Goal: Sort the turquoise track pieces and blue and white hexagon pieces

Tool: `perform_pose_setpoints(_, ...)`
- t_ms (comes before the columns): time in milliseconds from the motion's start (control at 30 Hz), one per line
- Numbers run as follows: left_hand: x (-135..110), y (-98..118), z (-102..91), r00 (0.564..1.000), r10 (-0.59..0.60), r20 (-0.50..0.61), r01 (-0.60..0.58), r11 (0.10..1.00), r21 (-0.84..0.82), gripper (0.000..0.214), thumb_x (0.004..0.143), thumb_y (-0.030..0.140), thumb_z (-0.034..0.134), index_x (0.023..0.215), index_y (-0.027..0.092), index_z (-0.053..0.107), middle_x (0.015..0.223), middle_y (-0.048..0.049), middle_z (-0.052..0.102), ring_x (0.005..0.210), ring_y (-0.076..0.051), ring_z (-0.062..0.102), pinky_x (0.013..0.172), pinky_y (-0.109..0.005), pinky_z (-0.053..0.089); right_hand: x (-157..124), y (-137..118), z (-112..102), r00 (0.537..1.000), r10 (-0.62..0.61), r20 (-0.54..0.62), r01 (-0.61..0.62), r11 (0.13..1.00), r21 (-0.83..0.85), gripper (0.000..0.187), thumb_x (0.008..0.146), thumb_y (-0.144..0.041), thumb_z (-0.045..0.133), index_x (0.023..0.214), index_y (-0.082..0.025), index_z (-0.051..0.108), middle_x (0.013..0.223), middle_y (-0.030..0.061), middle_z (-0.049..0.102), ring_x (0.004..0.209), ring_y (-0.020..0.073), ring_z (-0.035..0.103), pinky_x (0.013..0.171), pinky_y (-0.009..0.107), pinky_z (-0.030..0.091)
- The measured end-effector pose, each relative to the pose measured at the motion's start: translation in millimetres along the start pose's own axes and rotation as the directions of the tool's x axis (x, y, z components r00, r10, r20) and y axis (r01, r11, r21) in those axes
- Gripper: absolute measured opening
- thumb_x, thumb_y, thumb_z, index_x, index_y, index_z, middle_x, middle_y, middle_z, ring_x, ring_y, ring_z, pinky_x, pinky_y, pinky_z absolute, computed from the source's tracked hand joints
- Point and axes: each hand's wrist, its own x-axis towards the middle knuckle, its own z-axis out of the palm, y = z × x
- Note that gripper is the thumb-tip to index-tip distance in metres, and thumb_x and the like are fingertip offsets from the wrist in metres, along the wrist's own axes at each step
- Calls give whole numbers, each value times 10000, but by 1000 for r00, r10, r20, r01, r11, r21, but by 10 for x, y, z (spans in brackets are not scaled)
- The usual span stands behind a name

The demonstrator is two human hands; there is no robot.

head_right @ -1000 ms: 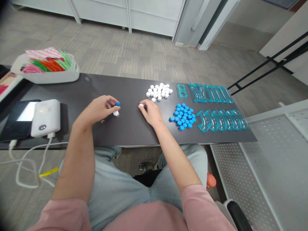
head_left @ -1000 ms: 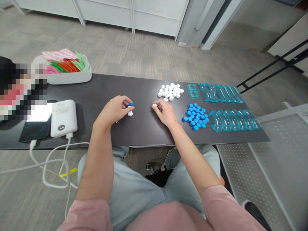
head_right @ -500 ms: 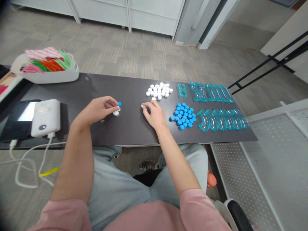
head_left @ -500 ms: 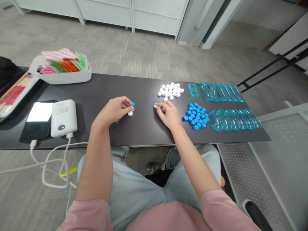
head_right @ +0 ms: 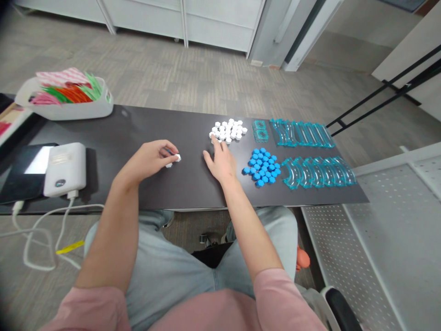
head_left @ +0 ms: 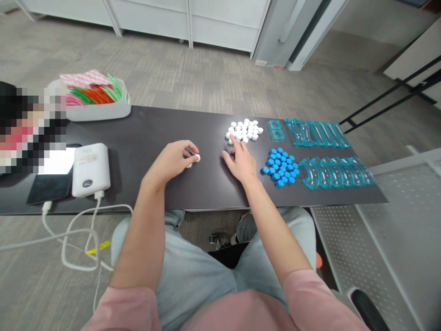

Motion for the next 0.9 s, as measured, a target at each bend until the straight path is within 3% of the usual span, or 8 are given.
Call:
perform_pose_setpoints(67,23,27,69,999,43,-9,-43,999,-11,219,898,416,812,1016,233,786,964,-70,838,874,-242,795,830,-360,634,-30,10,-4,992,-126,0,126,988,88,602,1146,-433,582,1713,-233,573,1313,132,704,1115,283,719,991,418,610)
perform_pose_setpoints(167,46,73,117,993,118,-32,-119,992,-41,238,946,432,760,1054,223,798,1007,-81,836,910,-237,781,875,-362,632,-76,15,0,935,-352,41,342,927,155,469,1151,-407,614,1586,-259,706,1263,108,700,1085,248,715,996,387,585)
perform_pose_setpoints(300,9,44,-16,978,134,-157,-134,991,12,290,942,477,760,1063,218,814,1012,-81,821,916,-229,744,878,-358,608,-94,-2,20,887,-454,88,445,889,105,385,1160,-397,634,1502,-302,782,1220,89,712,1046,233,694,942,374,540)
perform_pose_setpoints(467,-105,-157,-295,998,-8,-55,10,999,33,446,850,623,840,1053,227,813,900,-54,786,819,-220,699,754,-340,564,-105,-35,-5,887,-455,81,450,890,72,390,1174,-396,620,1526,-323,770,1228,84,727,1101,232,677,949,374,473)
perform_pose_setpoints(633,-125,-287,-350,996,-86,29,84,995,47,563,756,693,891,1072,236,806,937,-52,780,823,-226,704,731,-344,565,-115,-53,-22,898,-432,77,432,902,28,343,1171,-399,617,1432,-315,824,1199,87,741,1126,250,668,975,404,407)
perform_pose_setpoints(800,-88,-290,-296,992,-118,51,116,992,43,548,747,661,909,1071,235,791,945,-42,763,817,-219,695,702,-336,562,-39,-16,58,981,-195,16,196,980,-44,483,1158,-472,606,1574,-259,726,1289,146,710,1214,318,635,1032,455,431)
perform_pose_setpoints(900,-73,-275,-276,990,-125,59,122,991,45,542,760,634,919,1097,230,787,937,-31,737,805,-212,682,696,-333,549,20,14,103,996,-76,-43,73,995,-67,615,1151,-568,586,1672,-246,635,1342,178,662,1265,365,602,1069,523,466)
